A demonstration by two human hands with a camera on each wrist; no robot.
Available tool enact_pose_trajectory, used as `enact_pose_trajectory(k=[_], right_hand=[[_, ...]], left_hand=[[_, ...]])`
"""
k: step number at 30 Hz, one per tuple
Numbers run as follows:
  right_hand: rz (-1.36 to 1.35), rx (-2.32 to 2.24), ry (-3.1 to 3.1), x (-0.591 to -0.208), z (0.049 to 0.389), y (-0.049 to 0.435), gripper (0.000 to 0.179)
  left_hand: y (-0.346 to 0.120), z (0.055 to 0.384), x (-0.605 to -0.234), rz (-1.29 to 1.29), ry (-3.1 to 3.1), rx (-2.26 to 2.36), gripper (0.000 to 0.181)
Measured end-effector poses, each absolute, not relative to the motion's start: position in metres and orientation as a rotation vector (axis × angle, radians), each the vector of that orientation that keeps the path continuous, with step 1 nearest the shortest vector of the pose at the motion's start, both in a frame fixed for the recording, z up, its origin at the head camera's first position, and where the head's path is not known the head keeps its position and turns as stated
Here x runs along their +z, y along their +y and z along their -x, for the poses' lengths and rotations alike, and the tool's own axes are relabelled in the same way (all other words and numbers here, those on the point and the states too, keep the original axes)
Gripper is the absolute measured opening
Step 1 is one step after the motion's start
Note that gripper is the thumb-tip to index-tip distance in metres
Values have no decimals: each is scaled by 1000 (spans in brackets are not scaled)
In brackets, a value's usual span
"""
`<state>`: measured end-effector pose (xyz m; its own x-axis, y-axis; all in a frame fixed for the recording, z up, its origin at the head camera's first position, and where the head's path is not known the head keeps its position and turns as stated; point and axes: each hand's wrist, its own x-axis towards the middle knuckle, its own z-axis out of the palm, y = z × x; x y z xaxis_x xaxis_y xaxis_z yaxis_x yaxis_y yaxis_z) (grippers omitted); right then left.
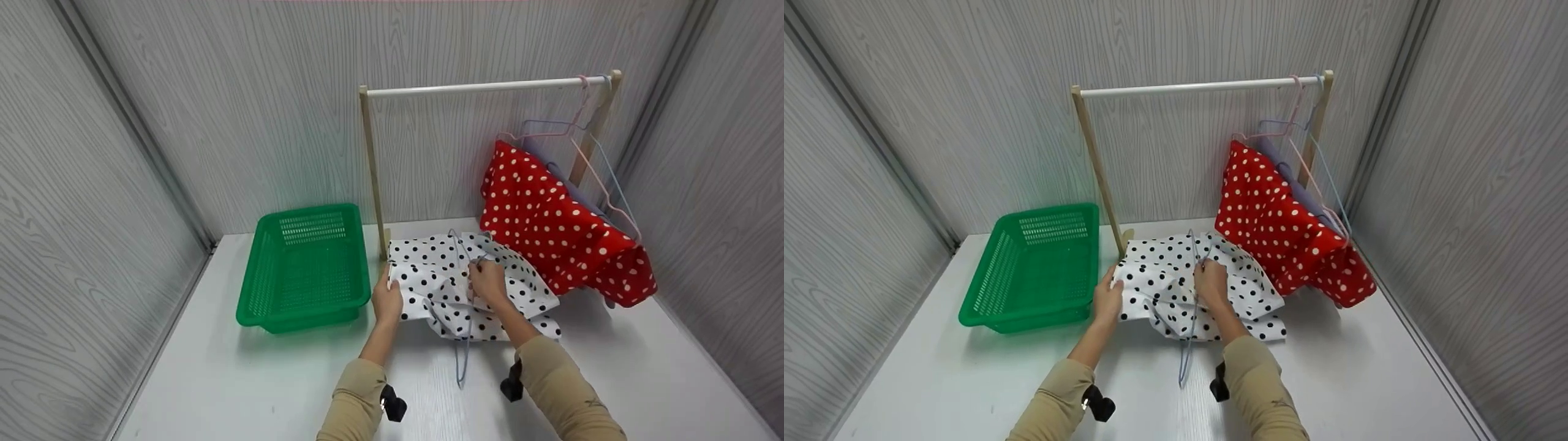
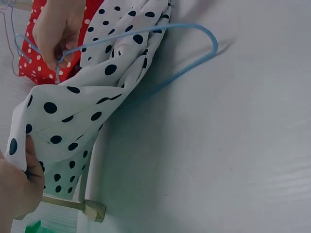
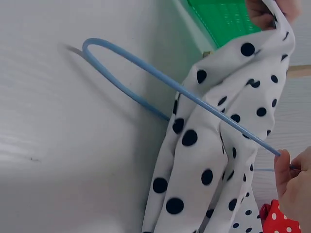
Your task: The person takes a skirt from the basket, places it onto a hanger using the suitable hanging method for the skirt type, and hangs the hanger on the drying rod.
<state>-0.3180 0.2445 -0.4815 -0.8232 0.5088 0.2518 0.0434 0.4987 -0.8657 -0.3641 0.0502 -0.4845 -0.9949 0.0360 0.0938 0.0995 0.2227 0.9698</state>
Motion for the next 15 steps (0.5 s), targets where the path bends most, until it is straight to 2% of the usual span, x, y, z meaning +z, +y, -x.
enact_pose_trajectory(k=[7,15], right_hand=[[452,1338,-2294,-475,311,253,24],[478,1286,-2294,-463,320,253,29]], left_hand=[[42,364,-498,67,-2537,-1880,47],[23,358,-518,113,-2743,-1548,47]])
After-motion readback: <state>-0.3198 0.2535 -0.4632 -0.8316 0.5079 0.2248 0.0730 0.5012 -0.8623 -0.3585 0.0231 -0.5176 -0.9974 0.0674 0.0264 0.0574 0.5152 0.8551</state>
